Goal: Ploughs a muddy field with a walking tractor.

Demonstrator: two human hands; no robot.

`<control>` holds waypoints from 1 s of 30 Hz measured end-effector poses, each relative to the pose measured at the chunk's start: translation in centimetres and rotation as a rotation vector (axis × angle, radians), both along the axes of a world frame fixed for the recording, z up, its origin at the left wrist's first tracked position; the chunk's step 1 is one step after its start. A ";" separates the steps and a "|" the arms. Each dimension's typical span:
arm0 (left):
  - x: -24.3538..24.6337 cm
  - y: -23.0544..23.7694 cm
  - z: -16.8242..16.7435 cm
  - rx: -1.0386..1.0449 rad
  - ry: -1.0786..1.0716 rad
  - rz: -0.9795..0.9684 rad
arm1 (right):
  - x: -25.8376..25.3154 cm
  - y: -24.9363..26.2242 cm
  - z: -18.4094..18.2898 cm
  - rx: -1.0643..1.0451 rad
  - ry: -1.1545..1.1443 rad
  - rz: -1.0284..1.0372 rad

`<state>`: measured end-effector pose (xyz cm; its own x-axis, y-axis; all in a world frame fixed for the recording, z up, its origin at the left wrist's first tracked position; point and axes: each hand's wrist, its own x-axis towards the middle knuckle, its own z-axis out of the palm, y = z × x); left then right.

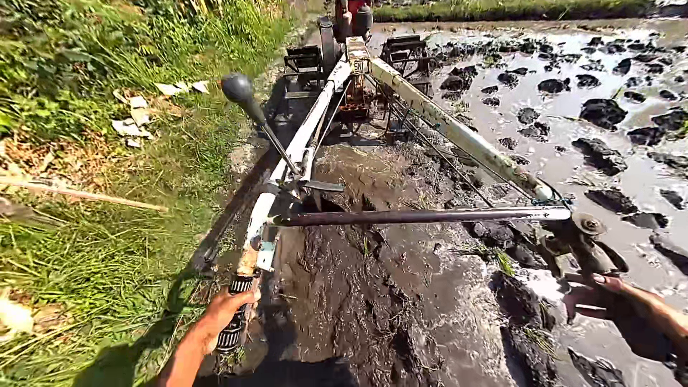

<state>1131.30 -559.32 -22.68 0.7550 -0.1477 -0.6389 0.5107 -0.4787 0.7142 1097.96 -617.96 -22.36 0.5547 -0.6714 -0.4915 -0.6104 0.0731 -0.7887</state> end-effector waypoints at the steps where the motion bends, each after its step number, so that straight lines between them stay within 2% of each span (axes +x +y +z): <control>1: -0.3 -2.4 0.6 -0.048 0.023 -0.006 | 0.7 -2.7 1.1 0.000 0.059 0.039; 2: -0.4 -4.5 0.3 -0.076 0.042 -0.017 | 1.4 -5.1 1.5 0.008 0.121 0.086; 4: 0.5 -6.9 -2.5 -0.098 0.030 0.019 | 2.5 -8.9 -0.4 0.086 0.180 0.119; 6: 3.5 -7.9 -3.9 -0.114 0.008 0.036 | 4.9 -10.0 -2.8 0.098 0.102 0.045; 9: 9.2 -9.3 -4.1 -0.079 -0.016 0.052 | 9.9 -12.1 -4.5 0.041 -0.007 0.032; 14: 17.6 -12.2 -4.7 -0.013 -0.025 0.042 | 16.9 -17.2 -5.9 0.086 -0.037 0.080; 18: 24.1 -14.6 -5.7 -0.008 -0.078 0.037 | 24.2 -17.3 -4.3 0.045 0.038 -0.049; 22: 29.6 -18.6 -4.8 0.065 -0.083 0.106 | 28.7 -20.6 -6.9 0.083 -0.023 0.056; 24: 32.1 -22.1 -2.6 0.152 -0.058 0.167 | 32.1 -21.5 -6.8 0.060 0.012 0.107; 26: 36.0 -24.7 -1.4 0.216 -0.052 0.146 | 36.4 -22.7 -5.8 0.037 0.023 0.116; 28: 40.5 -23.5 -3.5 0.198 -0.045 0.096 | 39.8 -23.8 -5.0 0.026 0.035 0.121; 30: 44.4 -22.0 -6.2 0.172 -0.045 0.061 | 42.0 -26.1 -5.8 0.016 0.045 0.114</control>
<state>1175.72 -581.34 -28.91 0.7877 0.0077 -0.6160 0.5119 -0.5645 0.6475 1139.94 -644.10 -28.17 0.6042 -0.5973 -0.5274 -0.6499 0.0135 -0.7599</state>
